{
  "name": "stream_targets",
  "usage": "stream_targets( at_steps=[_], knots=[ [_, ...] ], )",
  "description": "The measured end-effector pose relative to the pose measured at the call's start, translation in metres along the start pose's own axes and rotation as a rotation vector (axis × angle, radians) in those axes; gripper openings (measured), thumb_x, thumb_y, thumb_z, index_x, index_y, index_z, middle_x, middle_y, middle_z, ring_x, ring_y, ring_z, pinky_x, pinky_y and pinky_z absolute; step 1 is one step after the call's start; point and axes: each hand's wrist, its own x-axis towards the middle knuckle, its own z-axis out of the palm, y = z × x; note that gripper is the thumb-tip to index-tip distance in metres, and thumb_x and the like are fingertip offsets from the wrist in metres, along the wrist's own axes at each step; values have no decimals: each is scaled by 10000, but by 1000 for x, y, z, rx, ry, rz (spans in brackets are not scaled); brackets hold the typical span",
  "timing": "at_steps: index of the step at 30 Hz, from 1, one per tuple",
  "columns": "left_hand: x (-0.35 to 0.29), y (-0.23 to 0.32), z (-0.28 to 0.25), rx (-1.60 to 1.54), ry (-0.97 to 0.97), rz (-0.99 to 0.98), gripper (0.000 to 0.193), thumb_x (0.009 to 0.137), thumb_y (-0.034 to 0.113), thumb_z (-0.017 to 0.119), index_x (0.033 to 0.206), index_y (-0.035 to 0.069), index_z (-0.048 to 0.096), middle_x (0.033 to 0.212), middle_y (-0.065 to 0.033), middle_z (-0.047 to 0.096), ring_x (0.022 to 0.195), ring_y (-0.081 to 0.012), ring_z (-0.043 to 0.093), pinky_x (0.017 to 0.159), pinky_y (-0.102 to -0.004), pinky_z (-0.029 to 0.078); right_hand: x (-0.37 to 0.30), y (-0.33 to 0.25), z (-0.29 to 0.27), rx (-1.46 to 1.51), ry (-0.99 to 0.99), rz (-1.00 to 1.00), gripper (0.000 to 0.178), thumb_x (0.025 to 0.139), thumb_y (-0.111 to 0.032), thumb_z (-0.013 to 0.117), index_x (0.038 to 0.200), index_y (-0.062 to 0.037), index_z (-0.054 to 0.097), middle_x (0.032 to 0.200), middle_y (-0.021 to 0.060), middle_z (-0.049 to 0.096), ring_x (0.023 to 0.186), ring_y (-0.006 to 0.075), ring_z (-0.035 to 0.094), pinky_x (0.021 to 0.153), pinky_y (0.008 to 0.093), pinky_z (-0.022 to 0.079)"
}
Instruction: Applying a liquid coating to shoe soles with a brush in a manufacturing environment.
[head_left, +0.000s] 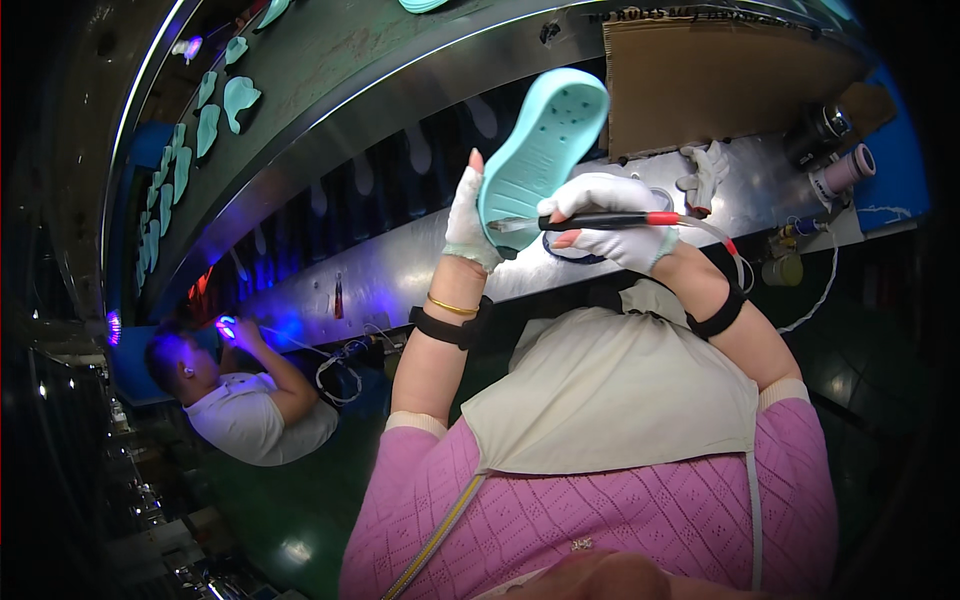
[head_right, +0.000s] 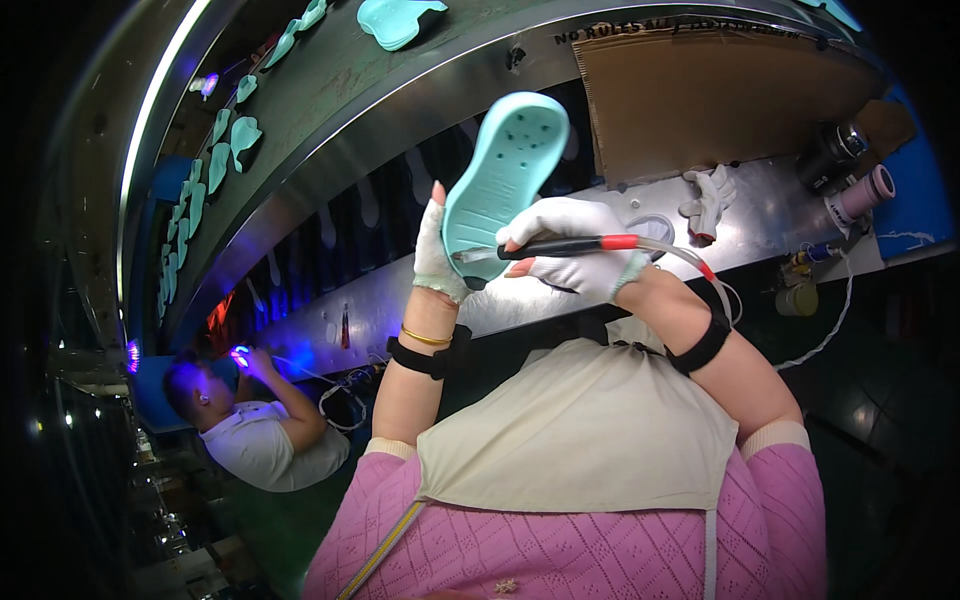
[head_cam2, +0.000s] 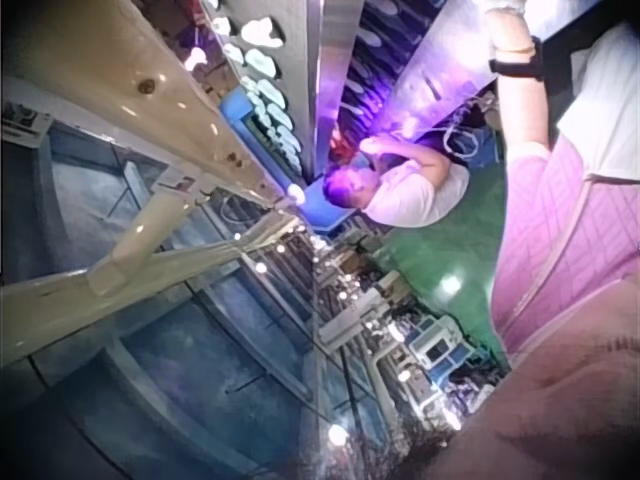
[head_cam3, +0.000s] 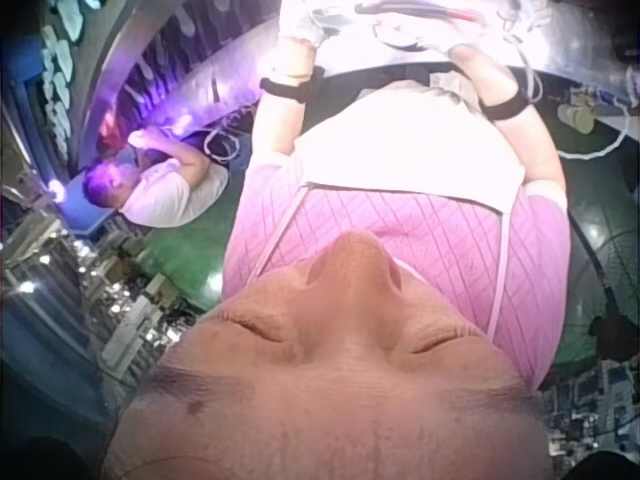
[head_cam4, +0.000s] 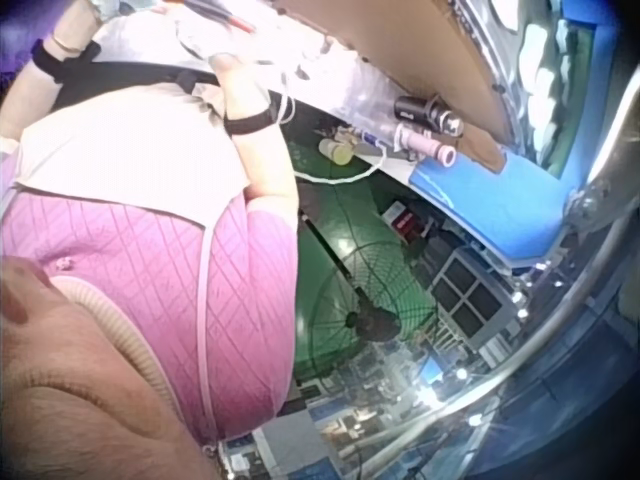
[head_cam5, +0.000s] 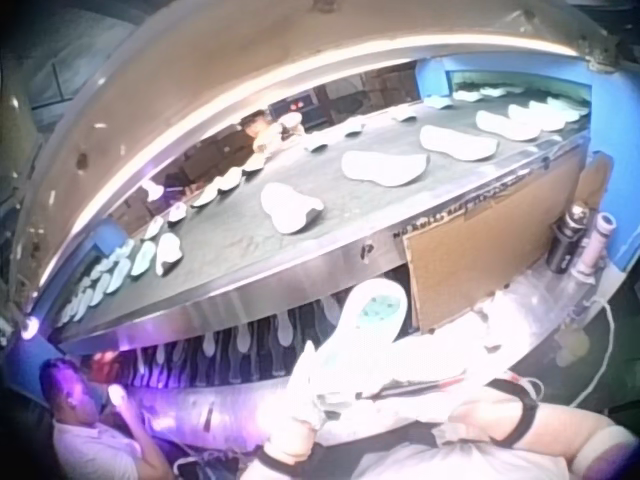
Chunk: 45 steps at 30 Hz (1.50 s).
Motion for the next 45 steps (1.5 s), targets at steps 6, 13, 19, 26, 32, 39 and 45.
stream_targets(
  at_steps=[6, 13, 19, 26, 32, 39, 45],
  knots=[
    [2, 9, -15, 147, 120, -136, 619, 905, 549, 355, 1176, 22, 532, 1026, -145, 631, 856, -236, 642, 716, -338, 536, 11, 0, -1, -24, -202, 276, 178, 693, -36, 756, 838, -49, 655, 921, 70, 663, 859, 153, 626, 794, 275, 498],
    [11, 2, -32, 335, 197, -209, 585, 898, 552, 388, 1142, 46, 550, 960, -130, 633, 793, -214, 630, 658, -321, 529, 21, -10, -18, -351, -320, -2, 184, 692, 15, 727, 854, -52, 669, 847, 49, 664, 789, 142, 630, 713, 252, 511],
    [10, 18, -38, 338, 74, -359, 543, 889, 421, 469, 1286, 53, 420, 1165, -115, 555, 1001, -217, 571, 871, -358, 462, 27, -8, -27, -516, -375, 113, 233, 641, 16, 739, 848, -68, 672, 857, 42, 668, 792, 156, 628, 726, 261, 493],
    [-2, 3, -13, 53, -13, -284, 671, 919, 544, 278, 1297, -1, 381, 1172, -214, 538, 987, -357, 585, 868, -506, 475, 18, -16, -28, -367, -118, 97, 194, 690, 0, 747, 850, -25, 641, 917, 66, 665, 835, 131, 623, 777, 265, 505],
    [-4, -21, -17, -140, -9, 29, 723, 906, 575, 224, 1312, 0, 389, 1217, -226, 510, 1032, -376, 555, 913, -451, 453, -3, 27, 12, -331, -1, 23, 104, 785, -77, 691, 810, -41, 597, 825, 25, 625, 746, 79, 572, 687, 232, 468],
    [-10, -42, -4, -170, 191, 161, 624, 921, 528, 279, 1288, 44, 420, 1223, -158, 517, 1096, -295, 524, 958, -411, 417, 8, 18, 4, -87, 303, 90, 115, 816, -122, 670, 813, -46, 583, 807, 19, 625, 739, 71, 579, 667, 221, 471],
    [-15, -44, -15, -142, 109, 219, 683, 909, 574, 288, 1286, 19, 420, 1215, -160, 526, 1086, -292, 531, 958, -403, 416, 4, 23, 22, -83, 76, -27, 119, 794, -97, 691, 833, -36, 597, 805, 20, 616, 711, 82, 555, 661, 228, 458]
  ],
)
